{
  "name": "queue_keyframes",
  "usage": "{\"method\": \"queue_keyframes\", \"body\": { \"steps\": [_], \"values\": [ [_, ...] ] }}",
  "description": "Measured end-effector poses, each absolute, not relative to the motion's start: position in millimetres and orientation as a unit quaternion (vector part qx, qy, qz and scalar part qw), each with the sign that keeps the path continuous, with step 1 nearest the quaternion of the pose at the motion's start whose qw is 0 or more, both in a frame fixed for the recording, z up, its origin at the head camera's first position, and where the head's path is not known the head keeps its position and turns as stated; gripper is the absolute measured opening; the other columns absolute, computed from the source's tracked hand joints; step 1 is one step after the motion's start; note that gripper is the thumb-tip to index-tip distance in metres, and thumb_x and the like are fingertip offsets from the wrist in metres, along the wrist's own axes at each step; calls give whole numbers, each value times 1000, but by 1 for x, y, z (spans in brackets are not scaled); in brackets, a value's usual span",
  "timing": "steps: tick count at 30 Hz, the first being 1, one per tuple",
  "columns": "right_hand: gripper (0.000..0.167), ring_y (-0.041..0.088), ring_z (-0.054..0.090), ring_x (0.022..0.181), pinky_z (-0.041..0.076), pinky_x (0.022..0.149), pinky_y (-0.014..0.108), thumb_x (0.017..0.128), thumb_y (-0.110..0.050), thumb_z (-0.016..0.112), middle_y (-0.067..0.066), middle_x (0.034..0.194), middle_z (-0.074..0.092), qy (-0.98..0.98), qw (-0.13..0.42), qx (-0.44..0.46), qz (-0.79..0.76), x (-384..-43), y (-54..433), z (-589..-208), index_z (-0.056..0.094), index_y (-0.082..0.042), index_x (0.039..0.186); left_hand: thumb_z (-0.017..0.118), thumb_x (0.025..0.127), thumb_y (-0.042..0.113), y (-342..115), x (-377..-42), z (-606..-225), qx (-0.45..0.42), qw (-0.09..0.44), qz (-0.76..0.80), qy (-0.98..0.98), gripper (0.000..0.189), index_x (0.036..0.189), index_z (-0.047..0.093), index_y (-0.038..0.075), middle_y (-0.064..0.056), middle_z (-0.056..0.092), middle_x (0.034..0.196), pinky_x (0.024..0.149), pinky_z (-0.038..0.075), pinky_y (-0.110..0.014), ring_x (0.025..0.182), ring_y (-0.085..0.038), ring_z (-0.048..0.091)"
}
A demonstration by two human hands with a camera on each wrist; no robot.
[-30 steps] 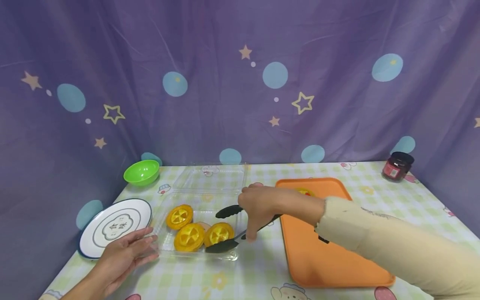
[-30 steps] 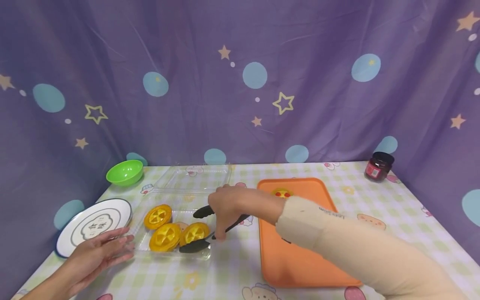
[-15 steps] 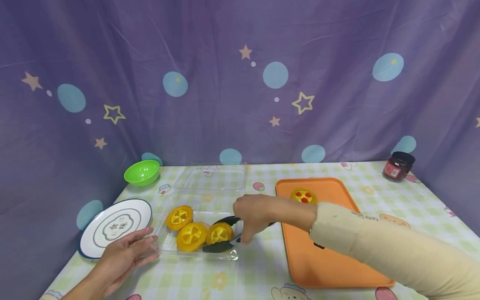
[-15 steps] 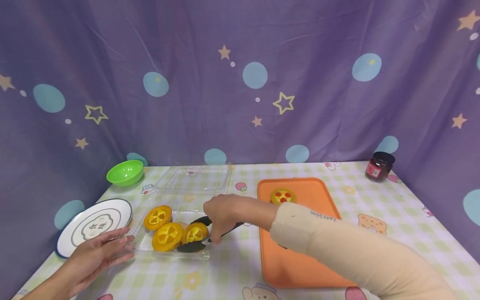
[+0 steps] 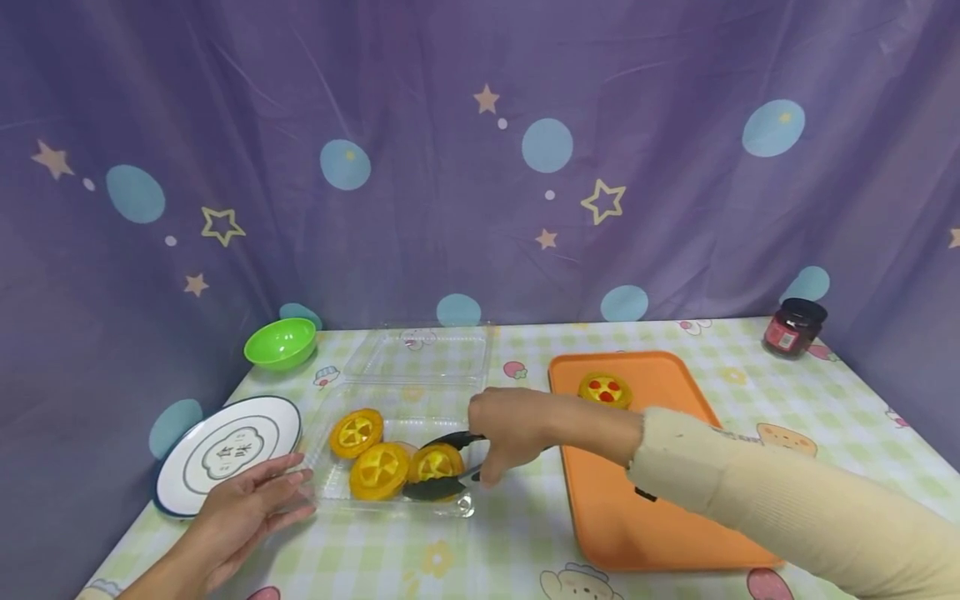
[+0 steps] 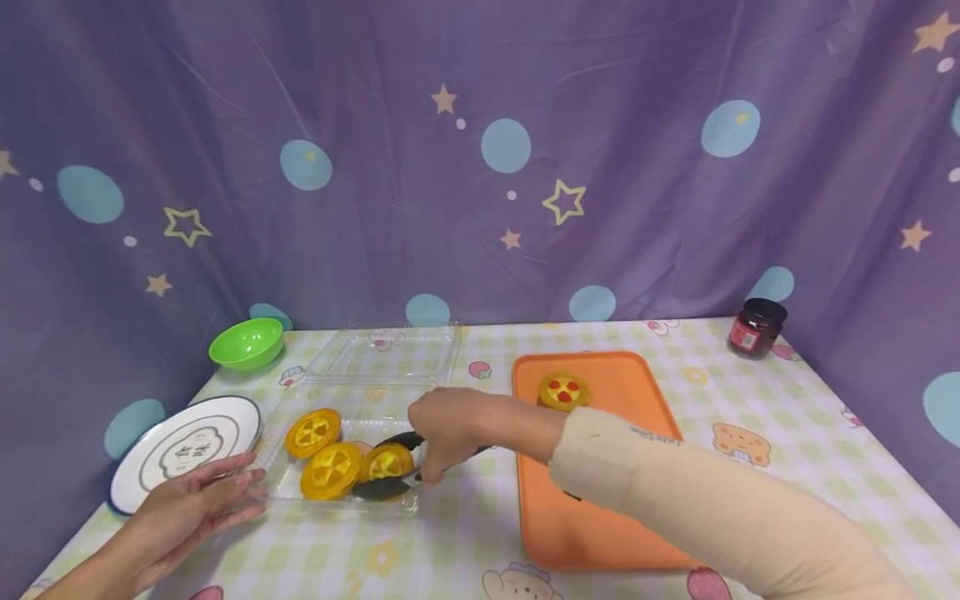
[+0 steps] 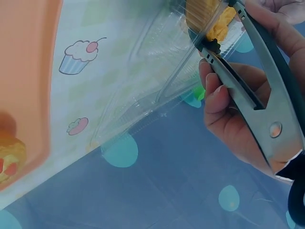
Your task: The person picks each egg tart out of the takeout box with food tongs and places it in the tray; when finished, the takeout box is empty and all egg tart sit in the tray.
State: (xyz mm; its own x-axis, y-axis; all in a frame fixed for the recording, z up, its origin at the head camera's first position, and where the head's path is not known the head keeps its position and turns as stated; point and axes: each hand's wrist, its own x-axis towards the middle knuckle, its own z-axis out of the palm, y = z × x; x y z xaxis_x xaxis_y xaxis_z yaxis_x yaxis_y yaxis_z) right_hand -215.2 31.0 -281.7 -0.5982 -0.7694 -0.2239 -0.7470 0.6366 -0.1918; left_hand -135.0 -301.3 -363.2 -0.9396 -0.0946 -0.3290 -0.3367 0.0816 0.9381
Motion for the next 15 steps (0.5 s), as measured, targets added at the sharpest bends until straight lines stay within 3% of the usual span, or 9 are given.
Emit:
{"method": "queue_keyframes", "body": {
  "steps": [7,15],
  "values": [
    [41,13,50,84,48,69,21,73,-37,83,-2,91,59,891,118,-438,-34,-212,41,-281,72,-7,99,54,98,9,-302,-134,-365,-147,92,661,730,62,147,22,-11,-26,48,136,91,57,-43,103,-16,62],
    [34,16,45,75,42,58,22,72,-32,83,-1,80,51,886,86,-448,-81,-212,56,-270,70,-9,94,54,99,9,-303,-135,-365,-148,94,661,730,61,147,22,-10,-26,48,137,91,57,-42,103,-17,62]
  ]
}}
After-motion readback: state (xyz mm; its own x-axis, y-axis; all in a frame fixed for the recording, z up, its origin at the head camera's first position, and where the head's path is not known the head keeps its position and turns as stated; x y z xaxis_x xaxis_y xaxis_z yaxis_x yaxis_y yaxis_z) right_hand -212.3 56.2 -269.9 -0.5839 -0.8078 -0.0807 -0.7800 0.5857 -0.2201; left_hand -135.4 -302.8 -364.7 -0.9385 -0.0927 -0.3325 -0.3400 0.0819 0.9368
